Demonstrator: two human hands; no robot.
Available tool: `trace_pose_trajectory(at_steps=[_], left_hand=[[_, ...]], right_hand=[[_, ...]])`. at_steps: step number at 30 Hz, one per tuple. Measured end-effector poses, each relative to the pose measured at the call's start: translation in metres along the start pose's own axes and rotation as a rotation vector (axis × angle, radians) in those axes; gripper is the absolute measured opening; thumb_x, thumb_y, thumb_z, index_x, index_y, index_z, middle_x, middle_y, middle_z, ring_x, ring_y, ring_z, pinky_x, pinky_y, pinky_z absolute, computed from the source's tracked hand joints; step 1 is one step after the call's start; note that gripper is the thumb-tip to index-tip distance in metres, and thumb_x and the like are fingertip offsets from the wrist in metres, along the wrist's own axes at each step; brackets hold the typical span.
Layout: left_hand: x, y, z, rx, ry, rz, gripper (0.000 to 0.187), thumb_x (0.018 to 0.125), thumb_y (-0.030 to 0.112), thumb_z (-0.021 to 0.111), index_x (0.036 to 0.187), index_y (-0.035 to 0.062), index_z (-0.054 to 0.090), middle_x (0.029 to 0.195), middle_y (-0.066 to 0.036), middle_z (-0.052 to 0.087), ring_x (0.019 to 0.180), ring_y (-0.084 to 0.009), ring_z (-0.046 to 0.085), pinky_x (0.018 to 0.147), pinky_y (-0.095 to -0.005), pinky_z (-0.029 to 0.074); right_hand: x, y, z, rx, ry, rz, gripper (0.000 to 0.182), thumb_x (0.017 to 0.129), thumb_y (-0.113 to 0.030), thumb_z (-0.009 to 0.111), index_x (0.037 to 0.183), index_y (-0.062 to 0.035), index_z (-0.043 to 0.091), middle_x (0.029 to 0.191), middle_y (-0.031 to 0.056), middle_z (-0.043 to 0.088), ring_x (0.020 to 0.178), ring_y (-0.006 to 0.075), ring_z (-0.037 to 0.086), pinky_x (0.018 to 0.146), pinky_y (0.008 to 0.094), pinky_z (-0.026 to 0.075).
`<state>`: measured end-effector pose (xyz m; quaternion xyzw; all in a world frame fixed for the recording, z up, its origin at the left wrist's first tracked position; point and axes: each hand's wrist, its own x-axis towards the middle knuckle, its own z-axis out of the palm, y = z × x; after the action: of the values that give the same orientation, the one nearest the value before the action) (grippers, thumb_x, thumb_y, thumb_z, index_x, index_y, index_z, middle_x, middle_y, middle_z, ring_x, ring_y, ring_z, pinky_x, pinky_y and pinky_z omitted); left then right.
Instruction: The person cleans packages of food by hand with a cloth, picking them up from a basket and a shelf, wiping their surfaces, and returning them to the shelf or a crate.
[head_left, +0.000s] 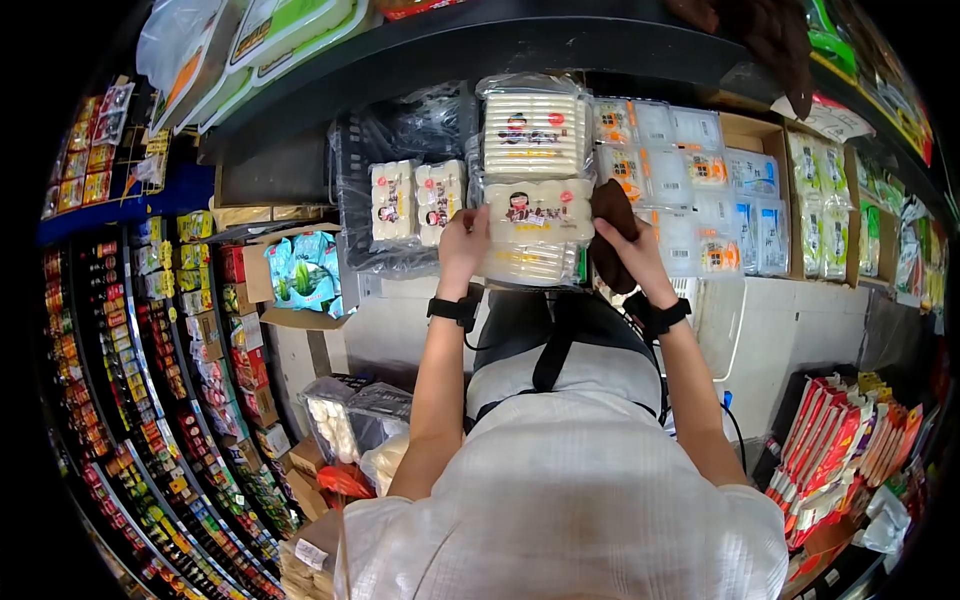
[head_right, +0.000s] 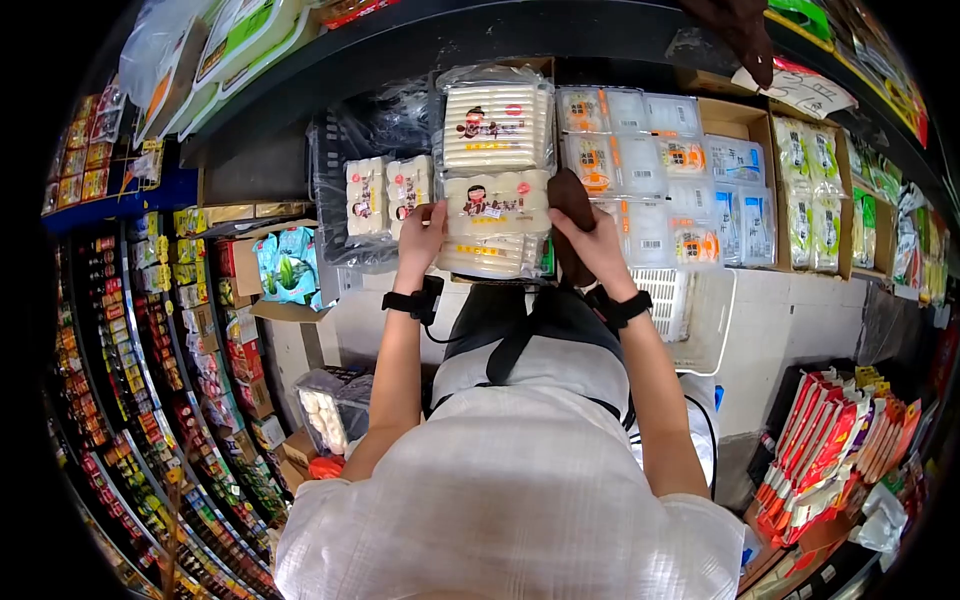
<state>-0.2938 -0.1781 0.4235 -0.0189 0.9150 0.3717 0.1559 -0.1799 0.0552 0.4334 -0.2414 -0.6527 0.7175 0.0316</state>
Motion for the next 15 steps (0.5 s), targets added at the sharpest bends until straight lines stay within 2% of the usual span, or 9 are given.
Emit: trace_pose_trajectory(at_steps=[1,3,7,9,15], left_hand=[[0.0,0.001,0.0,0.006,-0.005,0.005,0.044,0.087,0.039,0.052,0.094,-0.0033,0.061,0.074,-0.012,0.063,0.068,-0.0208,0.061,0.064,-0.03,0.046],[-0.001,0.003,-0.001,0.022,0.006,0.028,0.039,0.087,0.038,0.05,0.092,0.0018,0.061,0.083,-0.017,0.064,0.079,-0.0336,0.061,0.069,-0.0379,0.046],[-0.006,0.006,0.001,0.004,0.035,0.049,0.038,0.088,0.037,0.049,0.093,0.001,0.061,0.083,-0.017,0.064,0.079,-0.0344,0.06,0.069,-0.0384,0.046],[-0.008,0.007,0.001,-0.004,0.054,0.088,0.038,0.088,0.035,0.048,0.093,0.0003,0.061,0.083,-0.018,0.064,0.08,-0.0356,0.06,0.07,-0.0391,0.046],[-0.007,0.006,0.0,0.005,0.054,0.103,0.034,0.088,0.031,0.048,0.093,0.0,0.06,0.084,-0.018,0.063,0.08,-0.0364,0.06,0.07,-0.04,0.046]], right_hand=[[0.001,-0.001,0.005,-0.035,-0.015,0.016,0.027,0.079,-0.017,0.065,0.096,0.0039,0.06,0.085,0.0062,0.064,0.076,0.0093,0.057,0.067,0.0248,0.046],[0.003,0.001,0.007,-0.094,-0.024,0.01,0.03,0.076,-0.017,0.068,0.096,0.0048,0.06,0.085,0.0065,0.065,0.076,0.0096,0.057,0.067,0.0251,0.046],[0.007,0.004,0.005,-0.074,-0.03,-0.029,0.028,0.075,-0.012,0.066,0.095,0.0057,0.06,0.085,0.0065,0.064,0.077,0.0101,0.057,0.067,0.0252,0.046],[0.008,0.002,0.002,0.021,-0.069,0.049,0.026,0.074,-0.009,0.065,0.094,0.0063,0.059,0.085,0.0072,0.064,0.078,0.0109,0.058,0.068,0.0256,0.047],[0.008,-0.003,0.001,0.058,-0.031,0.184,0.027,0.073,-0.009,0.063,0.096,0.0063,0.059,0.087,0.0078,0.064,0.079,0.0118,0.058,0.07,0.0255,0.046]])
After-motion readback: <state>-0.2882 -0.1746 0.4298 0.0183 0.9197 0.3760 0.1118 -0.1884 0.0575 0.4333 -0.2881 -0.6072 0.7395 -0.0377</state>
